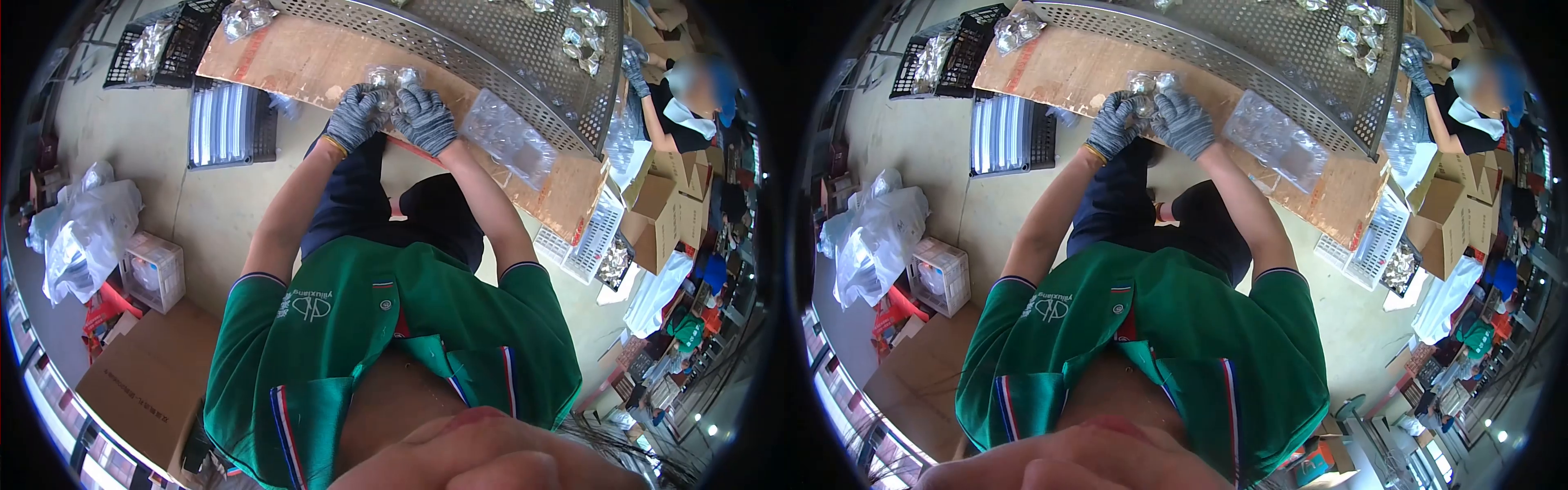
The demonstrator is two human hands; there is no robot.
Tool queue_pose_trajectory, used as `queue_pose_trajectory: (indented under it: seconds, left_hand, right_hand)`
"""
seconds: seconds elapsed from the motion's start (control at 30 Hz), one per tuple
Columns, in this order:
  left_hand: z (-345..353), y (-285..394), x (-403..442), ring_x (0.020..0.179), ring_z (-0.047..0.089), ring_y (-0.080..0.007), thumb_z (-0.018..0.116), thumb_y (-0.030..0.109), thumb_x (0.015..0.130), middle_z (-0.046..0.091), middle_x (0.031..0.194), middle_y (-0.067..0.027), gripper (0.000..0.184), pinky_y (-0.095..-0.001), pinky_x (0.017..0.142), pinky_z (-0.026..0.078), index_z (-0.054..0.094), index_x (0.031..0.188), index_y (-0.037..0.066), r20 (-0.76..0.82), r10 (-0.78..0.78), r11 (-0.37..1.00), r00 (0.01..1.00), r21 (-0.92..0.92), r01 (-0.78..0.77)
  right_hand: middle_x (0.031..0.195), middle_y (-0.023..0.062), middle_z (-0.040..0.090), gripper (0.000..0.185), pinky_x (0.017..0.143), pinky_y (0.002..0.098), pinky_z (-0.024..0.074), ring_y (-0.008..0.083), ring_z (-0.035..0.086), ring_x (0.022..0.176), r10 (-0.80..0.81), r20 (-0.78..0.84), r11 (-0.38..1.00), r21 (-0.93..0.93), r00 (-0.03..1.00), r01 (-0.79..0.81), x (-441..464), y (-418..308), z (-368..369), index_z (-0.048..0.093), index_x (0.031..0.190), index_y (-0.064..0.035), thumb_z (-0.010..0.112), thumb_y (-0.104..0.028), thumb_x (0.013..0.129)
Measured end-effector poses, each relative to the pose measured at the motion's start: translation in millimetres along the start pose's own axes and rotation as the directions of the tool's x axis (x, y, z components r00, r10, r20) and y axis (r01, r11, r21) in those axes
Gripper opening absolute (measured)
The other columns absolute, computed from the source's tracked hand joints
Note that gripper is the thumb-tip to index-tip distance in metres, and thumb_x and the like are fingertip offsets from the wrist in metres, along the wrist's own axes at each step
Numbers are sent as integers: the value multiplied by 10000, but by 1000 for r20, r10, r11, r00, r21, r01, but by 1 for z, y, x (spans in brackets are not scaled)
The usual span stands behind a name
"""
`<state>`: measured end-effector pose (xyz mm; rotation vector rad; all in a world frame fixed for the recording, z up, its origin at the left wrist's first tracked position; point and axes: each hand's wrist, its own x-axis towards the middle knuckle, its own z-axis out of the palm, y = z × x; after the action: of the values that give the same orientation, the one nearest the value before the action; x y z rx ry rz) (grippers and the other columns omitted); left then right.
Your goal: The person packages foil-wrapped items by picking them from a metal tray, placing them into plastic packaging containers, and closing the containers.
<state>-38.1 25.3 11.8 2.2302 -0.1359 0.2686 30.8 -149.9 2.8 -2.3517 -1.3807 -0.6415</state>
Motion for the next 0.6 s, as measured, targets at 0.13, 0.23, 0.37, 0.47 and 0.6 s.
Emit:
queue_pose_trajectory:
  seconds: [0.13,0.23,0.37,0.47,0.6]
  left_hand:
    - [-2,3,0,943,496,-322,679,68,600,497,1015,-155,451,-358,821,437,531,1026,66,-25,-17,996,1000,-92,15]
    - [-7,4,5,902,530,-270,667,72,669,484,1019,-142,358,-298,782,462,513,991,34,-2,120,987,993,109,-119]
    - [-7,0,3,935,504,-317,677,78,632,488,1025,-161,424,-344,808,446,511,1019,39,-22,140,985,990,109,-137]
    - [-4,0,2,951,490,-331,682,80,621,489,1027,-164,437,-361,820,439,512,1023,46,-50,179,979,983,105,-173]
    - [-7,3,4,947,489,-324,685,82,632,494,1016,-156,413,-354,821,440,515,1006,51,-41,182,979,982,98,-178]
  right_hand:
    - [1068,150,504,437,705,408,456,314,533,844,53,21,998,21,998,-54,-3,0,5,538,1055,-60,591,-324,710]
    - [1066,153,503,445,711,406,458,316,531,833,57,44,997,39,997,-59,4,7,0,539,1053,-68,605,-331,700]
    - [1056,139,503,424,706,403,455,303,521,820,31,42,998,57,999,-33,0,8,2,545,1050,-93,611,-326,701]
    - [1044,108,507,391,726,398,438,291,507,847,56,3,998,27,998,-56,-4,5,3,551,1038,-114,612,-309,704]
    - [1042,78,508,354,750,394,417,283,493,866,122,-42,987,108,992,-117,-6,2,8,558,1013,-130,617,-289,702]
